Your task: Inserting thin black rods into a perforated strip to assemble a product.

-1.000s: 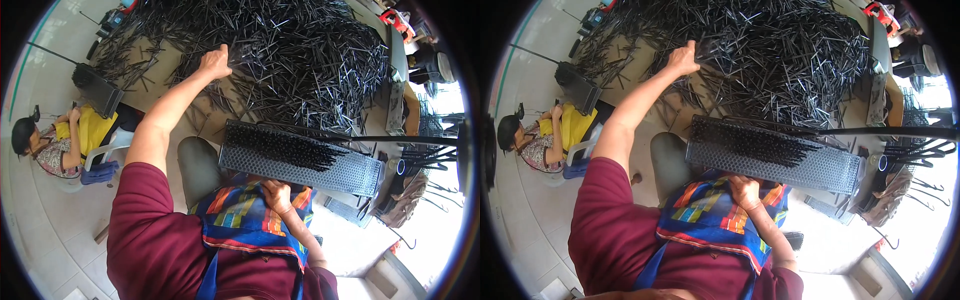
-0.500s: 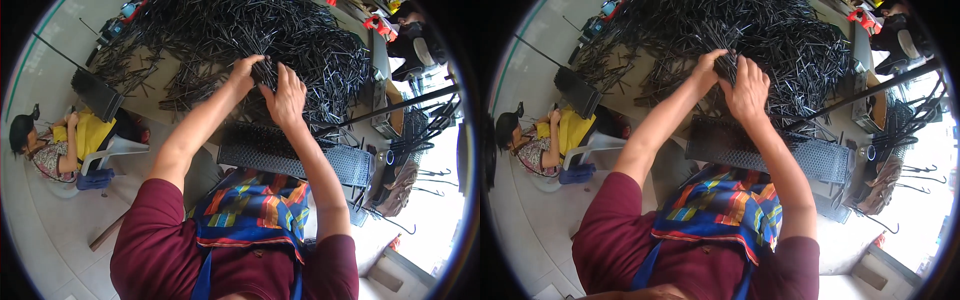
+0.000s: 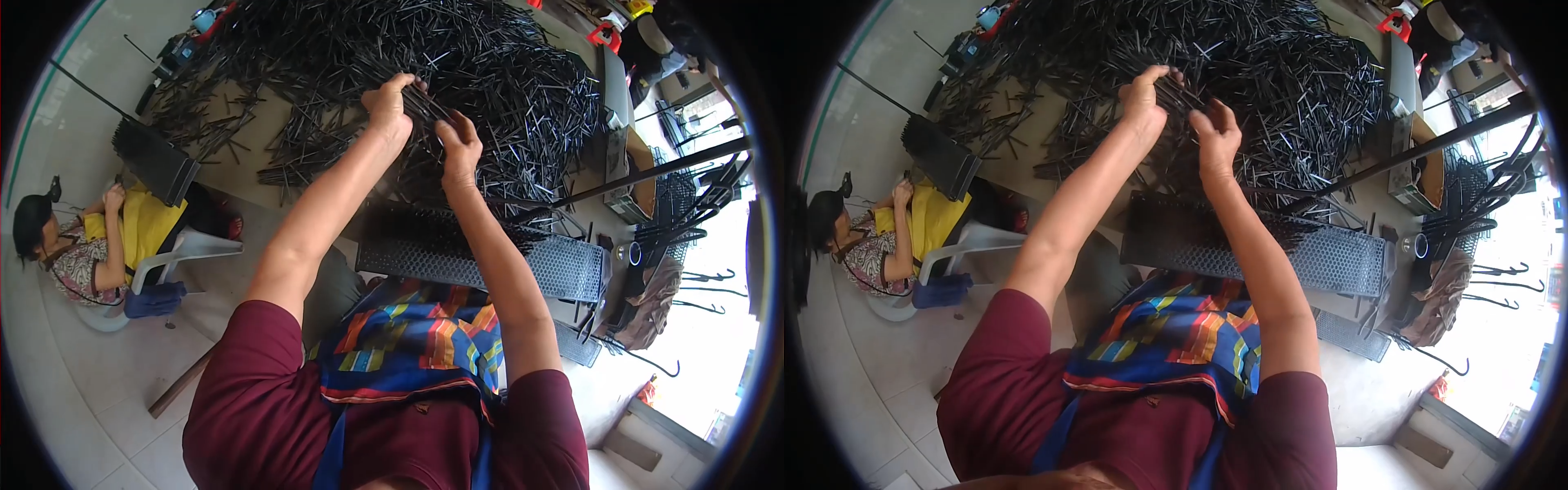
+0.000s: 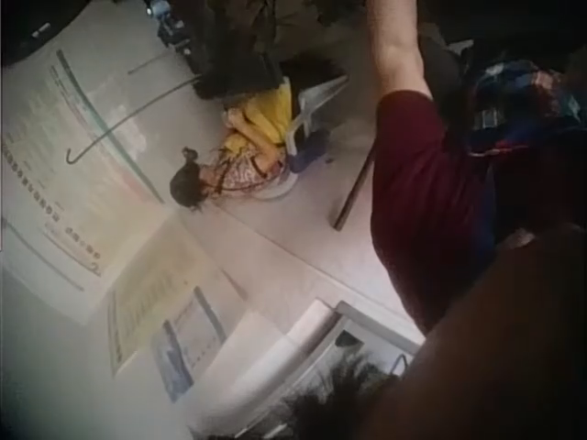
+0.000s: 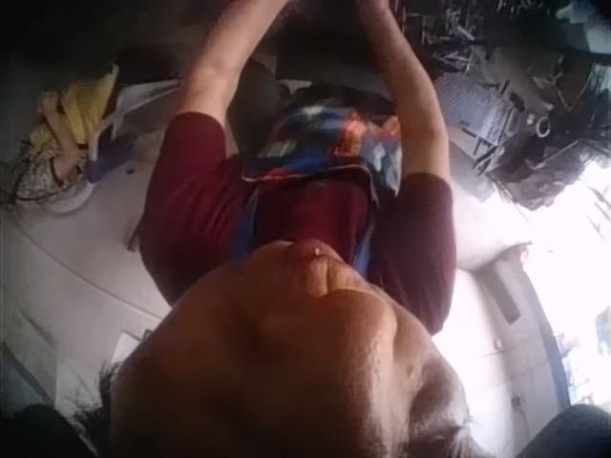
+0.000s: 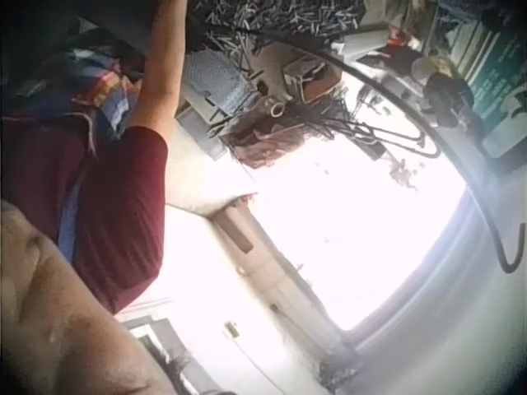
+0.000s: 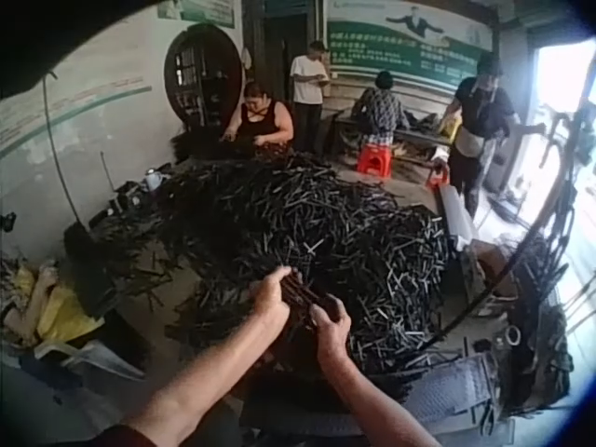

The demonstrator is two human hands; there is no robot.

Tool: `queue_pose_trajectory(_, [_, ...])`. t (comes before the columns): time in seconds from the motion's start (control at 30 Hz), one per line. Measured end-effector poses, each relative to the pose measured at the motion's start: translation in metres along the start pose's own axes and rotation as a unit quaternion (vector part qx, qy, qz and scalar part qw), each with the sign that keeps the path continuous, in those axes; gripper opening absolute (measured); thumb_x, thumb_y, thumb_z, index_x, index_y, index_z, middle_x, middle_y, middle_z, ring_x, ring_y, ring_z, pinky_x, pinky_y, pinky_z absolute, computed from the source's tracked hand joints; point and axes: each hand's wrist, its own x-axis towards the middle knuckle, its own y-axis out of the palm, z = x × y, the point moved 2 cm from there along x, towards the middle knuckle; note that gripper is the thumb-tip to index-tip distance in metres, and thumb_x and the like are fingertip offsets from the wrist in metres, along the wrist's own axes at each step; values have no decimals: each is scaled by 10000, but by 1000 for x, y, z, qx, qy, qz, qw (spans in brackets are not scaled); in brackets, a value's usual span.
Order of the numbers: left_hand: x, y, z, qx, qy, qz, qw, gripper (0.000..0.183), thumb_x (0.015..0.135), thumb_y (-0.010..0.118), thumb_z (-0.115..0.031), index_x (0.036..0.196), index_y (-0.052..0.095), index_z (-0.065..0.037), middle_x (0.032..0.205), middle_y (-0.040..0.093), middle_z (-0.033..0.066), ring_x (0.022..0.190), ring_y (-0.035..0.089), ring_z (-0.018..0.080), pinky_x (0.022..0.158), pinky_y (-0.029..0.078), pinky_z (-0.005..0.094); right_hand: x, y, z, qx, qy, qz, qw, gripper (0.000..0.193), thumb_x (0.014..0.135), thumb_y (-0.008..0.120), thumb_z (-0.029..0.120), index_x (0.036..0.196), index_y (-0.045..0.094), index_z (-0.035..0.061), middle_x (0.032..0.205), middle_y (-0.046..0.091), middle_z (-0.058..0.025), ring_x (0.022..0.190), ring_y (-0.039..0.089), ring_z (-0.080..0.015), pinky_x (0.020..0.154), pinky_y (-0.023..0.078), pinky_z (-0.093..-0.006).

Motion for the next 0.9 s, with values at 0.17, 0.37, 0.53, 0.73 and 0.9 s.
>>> queue_pose_trajectory(0.17, [-31, 12, 25, 93, 203, 39, 974, 192, 669, 684, 65, 852, 625, 46, 808, 662, 110, 672, 643, 204, 661, 542, 328, 16, 15, -13, 299, 271, -131, 906, 429, 912, 557, 410, 1079, 622, 21, 987, 643, -94, 851, 604, -202, 789, 483, -363])
queue_pose_trajectory(0.37, [-42, -3, 22, 108, 147, -14, 983, 214, 655, 746, 4, 843, 644, 12, 835, 664, 100, 715, 637, 190, 688, 516, 309, 18, 29, -23, 53, 157, -75, 983, 293, 913, 540, 205, 1019, 652, -44, 990, 656, -97, 867, 587, -179, 781, 464, -317])
queue_pose_trajectory(0.53, [-7, -43, 14, 58, -62, 0, 996, 130, 645, 701, 35, 750, 636, -5, 782, 662, 108, 647, 638, 215, 646, 537, 348, 0, 22, -28, 187, 324, 57, 926, 257, 891, 560, 255, 1064, 618, 74, 980, 639, -56, 885, 588, -193, 794, 464, -349])
queue_pose_trajectory(0.73, [-14, -60, -9, 128, -265, 119, 948, 156, 687, 660, 2, 841, 639, -1, 821, 663, 103, 723, 650, 210, 729, 552, 338, 16, 13, -32, 44, 364, 67, 928, 309, 885, 551, 396, 1067, 622, 155, 1005, 655, -8, 931, 599, -195, 761, 456, -345])
queue_pose_trajectory(0.9, [-27, -65, -21, 238, -234, 262, 906, 427, 655, 653, 27, 1075, 610, -37, 963, 655, 88, 841, 646, 204, 779, 551, 327, 28, 33, -10, 196, 363, 108, 905, 229, 855, 621, 294, 970, 647, 97, 870, 660, -61, 760, 623, -226, 742, 508, -366])
